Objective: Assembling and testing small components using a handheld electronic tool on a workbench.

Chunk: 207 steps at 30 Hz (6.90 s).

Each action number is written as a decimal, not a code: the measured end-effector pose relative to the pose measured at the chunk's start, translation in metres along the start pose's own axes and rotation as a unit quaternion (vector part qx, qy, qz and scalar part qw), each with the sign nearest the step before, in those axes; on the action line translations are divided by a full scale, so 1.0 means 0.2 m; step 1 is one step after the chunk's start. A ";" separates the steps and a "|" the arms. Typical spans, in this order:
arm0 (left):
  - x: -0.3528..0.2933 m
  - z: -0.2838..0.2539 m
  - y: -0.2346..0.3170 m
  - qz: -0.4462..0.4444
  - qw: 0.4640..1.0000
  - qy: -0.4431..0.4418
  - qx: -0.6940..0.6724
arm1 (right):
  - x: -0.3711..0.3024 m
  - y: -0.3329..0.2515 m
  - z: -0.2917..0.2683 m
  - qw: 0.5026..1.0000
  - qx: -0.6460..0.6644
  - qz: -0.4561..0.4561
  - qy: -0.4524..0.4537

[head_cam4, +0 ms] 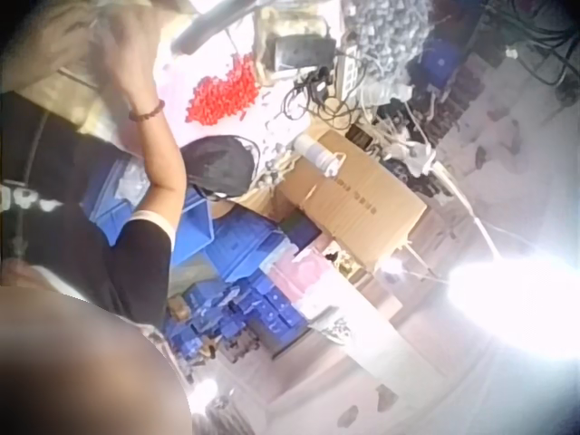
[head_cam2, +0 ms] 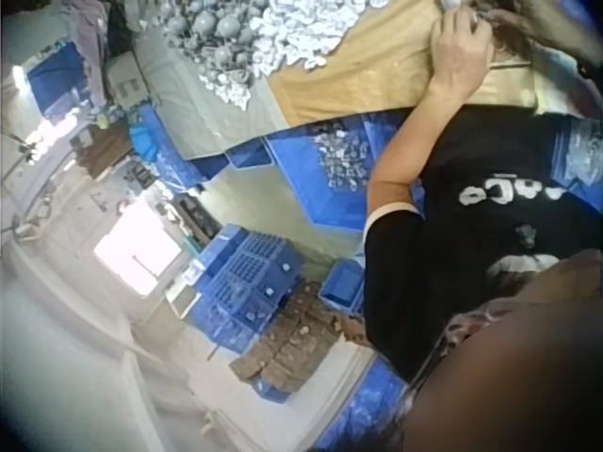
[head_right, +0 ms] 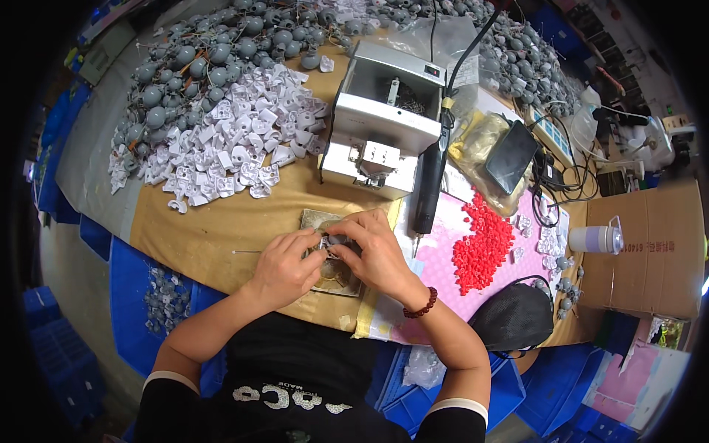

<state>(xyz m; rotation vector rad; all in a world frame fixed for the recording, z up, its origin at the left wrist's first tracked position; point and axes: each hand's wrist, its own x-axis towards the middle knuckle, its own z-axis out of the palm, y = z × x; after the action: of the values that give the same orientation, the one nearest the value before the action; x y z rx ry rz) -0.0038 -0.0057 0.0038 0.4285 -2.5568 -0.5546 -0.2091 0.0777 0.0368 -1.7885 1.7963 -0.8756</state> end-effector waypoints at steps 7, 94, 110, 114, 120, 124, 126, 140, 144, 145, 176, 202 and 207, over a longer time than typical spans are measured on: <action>0.03 -0.02 0.00 0.010 1.000 -0.024 0.001 | 0.05 0.04 -0.07 0.992 0.059 -0.014 -0.106; 0.11 0.04 0.00 -0.072 0.995 0.031 -0.054 | 0.10 -0.25 -0.04 0.942 0.263 -0.147 0.144; 0.12 0.03 -0.01 -0.078 0.993 0.006 -0.091 | 0.08 -0.19 -0.03 0.941 0.253 -0.183 0.128; 0.13 0.02 0.01 -0.106 0.991 -0.022 -0.074 | 0.10 -0.17 -0.06 0.942 0.275 -0.136 0.137; 0.10 0.01 0.01 -0.116 0.990 -0.010 -0.074 | 0.15 -0.10 -0.31 0.851 0.336 0.110 0.387; 0.10 0.03 0.03 -0.128 0.989 0.005 -0.070 | 0.06 0.34 -0.42 0.822 0.353 0.175 0.411; 0.09 0.03 0.03 -0.128 0.989 0.011 -0.067 | 0.01 0.50 -0.39 0.807 0.365 0.234 0.401; 0.05 0.04 0.02 -0.077 0.991 0.021 -0.107 | -0.06 0.03 0.06 0.991 0.062 0.022 0.118; 0.06 0.03 0.01 -0.075 0.990 0.023 -0.117 | 0.00 0.00 0.09 0.972 0.139 0.042 0.186; 0.08 0.03 0.01 -0.068 0.991 0.032 -0.114 | 0.03 0.01 0.11 0.958 0.178 0.050 0.219; 0.05 -0.20 -0.57 0.039 0.982 -0.029 0.184 | -0.44 0.83 -0.49 0.917 -0.364 0.118 0.109; 0.12 0.00 -0.08 0.025 0.992 -0.047 -0.117 | -0.12 0.08 -0.03 0.989 0.050 -0.101 0.093; 0.14 -0.07 -0.13 -0.038 0.976 -0.048 -0.208 | -0.05 0.11 0.08 0.966 -0.089 -0.230 0.083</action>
<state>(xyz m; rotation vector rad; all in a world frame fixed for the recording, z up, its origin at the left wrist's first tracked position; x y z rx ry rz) -0.0154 -0.0435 0.0138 0.3569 -2.4298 -1.1346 -0.2123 0.0841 0.0095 -2.3682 1.6217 -1.0919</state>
